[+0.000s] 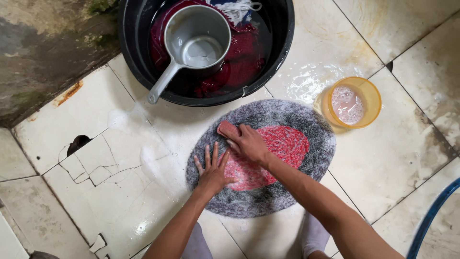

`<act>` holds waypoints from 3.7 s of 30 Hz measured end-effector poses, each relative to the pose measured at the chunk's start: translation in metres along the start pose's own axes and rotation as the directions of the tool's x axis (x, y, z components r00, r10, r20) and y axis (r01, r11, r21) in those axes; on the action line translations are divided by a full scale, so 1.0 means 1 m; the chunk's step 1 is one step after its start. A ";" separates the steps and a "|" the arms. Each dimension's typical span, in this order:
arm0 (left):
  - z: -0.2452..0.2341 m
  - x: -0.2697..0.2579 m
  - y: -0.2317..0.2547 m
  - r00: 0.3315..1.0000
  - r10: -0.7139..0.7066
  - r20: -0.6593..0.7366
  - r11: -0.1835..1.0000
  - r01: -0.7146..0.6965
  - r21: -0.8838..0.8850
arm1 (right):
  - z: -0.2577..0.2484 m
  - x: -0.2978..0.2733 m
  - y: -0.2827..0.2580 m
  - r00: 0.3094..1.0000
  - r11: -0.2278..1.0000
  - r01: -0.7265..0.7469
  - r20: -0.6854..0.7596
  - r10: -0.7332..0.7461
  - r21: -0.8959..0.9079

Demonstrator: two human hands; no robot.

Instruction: The person washes a mat by applying soap and water, then rubbing the surface with a brush and their hands.

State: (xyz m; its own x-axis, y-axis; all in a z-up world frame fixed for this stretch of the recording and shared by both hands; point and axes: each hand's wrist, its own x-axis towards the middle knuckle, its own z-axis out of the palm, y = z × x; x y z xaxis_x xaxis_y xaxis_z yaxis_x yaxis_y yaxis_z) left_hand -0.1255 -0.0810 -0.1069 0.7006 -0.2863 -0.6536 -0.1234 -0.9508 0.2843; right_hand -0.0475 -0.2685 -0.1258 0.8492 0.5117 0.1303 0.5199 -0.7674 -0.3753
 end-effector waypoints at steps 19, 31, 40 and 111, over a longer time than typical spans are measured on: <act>-0.018 0.011 -0.007 1.000 0.014 -0.025 0.999 -0.012 0.048 | -0.037 -0.011 0.063 0.798 0.793 -0.602 0.045 0.601 0.090; -0.028 0.010 -0.008 0.999 -0.008 -0.036 0.996 0.011 0.091 | -0.049 -0.028 0.113 0.932 0.926 -0.348 0.050 0.358 -0.144; -0.030 0.016 -0.012 0.999 0.002 -0.038 0.994 0.002 0.106 | -0.075 -0.048 0.130 0.759 0.760 -0.644 -0.057 0.649 0.084; 0.072 -0.064 -0.067 0.754 0.326 -0.571 0.944 -0.293 0.152 | -0.005 -0.048 -0.109 0.977 0.966 0.048 0.190 -0.099 0.255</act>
State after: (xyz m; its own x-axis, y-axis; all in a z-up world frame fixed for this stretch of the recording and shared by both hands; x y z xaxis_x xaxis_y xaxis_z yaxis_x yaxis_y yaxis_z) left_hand -0.2130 -0.0075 -0.1345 0.8891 -0.4577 0.0005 -0.4285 -0.8318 0.3528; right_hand -0.1442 -0.2116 -0.0864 0.7603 0.6494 -0.0102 0.5197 -0.6178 -0.5901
